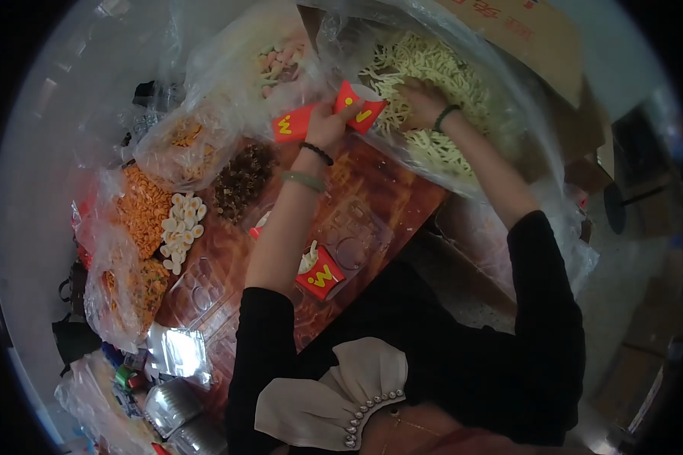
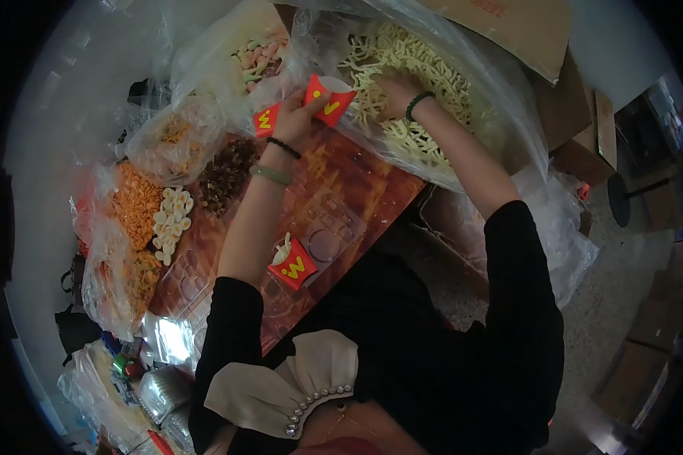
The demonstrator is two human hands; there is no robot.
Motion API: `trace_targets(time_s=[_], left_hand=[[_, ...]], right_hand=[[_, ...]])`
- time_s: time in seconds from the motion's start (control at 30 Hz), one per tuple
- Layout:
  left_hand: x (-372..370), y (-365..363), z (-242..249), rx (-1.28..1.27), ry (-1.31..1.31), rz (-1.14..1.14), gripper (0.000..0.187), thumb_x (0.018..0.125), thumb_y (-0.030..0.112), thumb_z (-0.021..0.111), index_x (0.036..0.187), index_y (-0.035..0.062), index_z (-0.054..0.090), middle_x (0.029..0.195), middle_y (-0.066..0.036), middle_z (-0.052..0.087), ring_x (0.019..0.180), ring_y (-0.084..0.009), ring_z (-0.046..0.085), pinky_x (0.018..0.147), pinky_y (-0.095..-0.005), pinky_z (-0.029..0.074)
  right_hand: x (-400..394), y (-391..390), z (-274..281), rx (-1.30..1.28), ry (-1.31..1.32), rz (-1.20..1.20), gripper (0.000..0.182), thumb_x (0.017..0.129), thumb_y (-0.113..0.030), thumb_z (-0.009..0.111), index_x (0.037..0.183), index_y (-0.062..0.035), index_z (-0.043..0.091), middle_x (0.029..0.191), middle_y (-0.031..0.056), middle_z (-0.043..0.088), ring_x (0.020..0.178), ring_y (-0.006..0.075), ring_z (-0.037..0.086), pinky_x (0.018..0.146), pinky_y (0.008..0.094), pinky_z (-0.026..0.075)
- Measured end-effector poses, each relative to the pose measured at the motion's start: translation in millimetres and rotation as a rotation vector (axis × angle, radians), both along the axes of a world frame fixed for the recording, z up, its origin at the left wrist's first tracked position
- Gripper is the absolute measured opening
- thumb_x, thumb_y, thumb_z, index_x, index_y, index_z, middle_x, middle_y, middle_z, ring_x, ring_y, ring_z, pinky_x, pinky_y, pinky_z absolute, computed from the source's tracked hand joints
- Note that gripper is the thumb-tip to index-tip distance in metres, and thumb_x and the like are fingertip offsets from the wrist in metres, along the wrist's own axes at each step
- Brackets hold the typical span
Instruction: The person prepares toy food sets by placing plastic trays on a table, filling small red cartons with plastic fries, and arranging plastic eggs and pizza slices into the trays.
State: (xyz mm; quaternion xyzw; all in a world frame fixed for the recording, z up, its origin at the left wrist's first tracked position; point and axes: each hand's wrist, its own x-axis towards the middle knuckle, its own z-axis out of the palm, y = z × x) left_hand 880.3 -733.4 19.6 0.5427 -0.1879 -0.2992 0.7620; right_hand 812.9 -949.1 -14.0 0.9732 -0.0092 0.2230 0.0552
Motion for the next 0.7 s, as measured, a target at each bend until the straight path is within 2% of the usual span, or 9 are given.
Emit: trace_targets(time_s=[0.03,0.07,0.13,0.23,0.3,0.37,0.5,0.57,0.7], left_hand=[[-4.8,1.1,-4.7,0.000,-0.004,0.000,0.038,0.083,0.015,0.064,0.115,0.0002,0.049,0.102,-0.007,0.060,0.087,-0.0146,0.060,0.069,-0.0285,0.052],[-9.0,2.9,-9.2,-0.009,0.020,0.009,0.037,0.082,0.013,0.064,0.113,-0.0010,0.050,0.102,-0.008,0.060,0.088,-0.0155,0.060,0.071,-0.0286,0.052],[-15.7,10.8,-10.8,-0.017,0.041,0.022,0.036,0.081,0.011,0.065,0.112,-0.0022,0.050,0.102,-0.009,0.060,0.090,-0.0163,0.060,0.073,-0.0287,0.052],[-21.5,18.2,-5.6,-0.010,0.040,0.016,0.037,0.081,0.010,0.065,0.112,-0.0020,0.050,0.103,-0.008,0.060,0.091,-0.0159,0.060,0.074,-0.0287,0.051],[-21.0,17.6,-10.3,0.014,0.008,-0.018,0.037,0.081,0.009,0.065,0.113,-0.0019,0.050,0.103,-0.008,0.060,0.092,-0.0153,0.059,0.076,-0.0282,0.050],[-30.3,11.8,-14.4,-0.001,0.004,-0.030,0.038,0.081,0.009,0.065,0.113,-0.0018,0.050,0.103,-0.008,0.060,0.092,-0.0149,0.059,0.077,-0.0278,0.050],[-47.2,-0.4,-18.5,-0.019,0.018,-0.052,0.039,0.080,0.008,0.066,0.114,-0.0020,0.050,0.103,-0.008,0.060,0.091,-0.0146,0.059,0.080,-0.0268,0.048],[-52.0,-5.3,-25.9,-0.007,0.018,-0.067,0.040,0.079,0.008,0.067,0.114,-0.0023,0.050,0.104,-0.008,0.060,0.091,-0.0147,0.059,0.080,-0.0269,0.048],[-59.0,-8.7,-27.8,-0.047,-0.012,-0.074,0.040,0.079,0.008,0.067,0.114,-0.0031,0.050,0.103,-0.009,0.061,0.091,-0.0147,0.059,0.079,-0.0272,0.048]], right_hand=[[2.2,5.5,-5.1,0.032,-0.039,-0.016,0.044,0.067,-0.019,0.073,0.105,-0.0067,0.057,0.104,0.0155,0.059,0.099,0.0299,0.056,0.085,0.0378,0.045],[6.2,-0.9,-1.9,0.034,-0.042,-0.014,0.044,0.067,-0.019,0.073,0.105,-0.0067,0.057,0.104,0.0155,0.059,0.099,0.0299,0.056,0.085,0.0378,0.045],[13.0,-19.5,16.2,0.407,0.346,0.013,0.038,0.066,-0.012,0.070,0.102,-0.0067,0.057,0.102,0.0164,0.058,0.096,0.0319,0.056,0.082,0.0373,0.046],[-3.9,-29.7,46.8,0.403,0.213,0.017,0.035,0.066,-0.006,0.067,0.099,-0.0066,0.057,0.100,0.0170,0.058,0.095,0.0332,0.056,0.079,0.0378,0.046],[-13.0,-33.4,57.3,0.374,0.250,-0.050,0.036,0.065,-0.012,0.071,0.099,-0.0065,0.058,0.100,0.0159,0.059,0.096,0.0322,0.056,0.080,0.0378,0.046],[-25.9,-31.9,59.2,0.221,0.578,-0.213,0.043,0.062,-0.021,0.075,0.099,-0.0064,0.059,0.102,0.0146,0.059,0.097,0.0311,0.056,0.082,0.0377,0.046],[-24.9,-36.7,47.3,0.176,0.520,-0.203,0.052,0.058,-0.028,0.079,0.101,-0.0061,0.059,0.102,0.0133,0.060,0.098,0.0306,0.056,0.084,0.0371,0.045],[-13.5,-38.3,32.6,0.208,0.615,-0.224,0.049,0.058,-0.027,0.078,0.098,-0.0045,0.060,0.101,0.0145,0.060,0.097,0.0299,0.056,0.083,0.0370,0.045],[-4.0,-49.7,43.7,0.269,0.568,-0.183,0.043,0.058,-0.023,0.076,0.092,-0.0021,0.061,0.096,0.0166,0.061,0.092,0.0301,0.059,0.079,0.0374,0.047]])
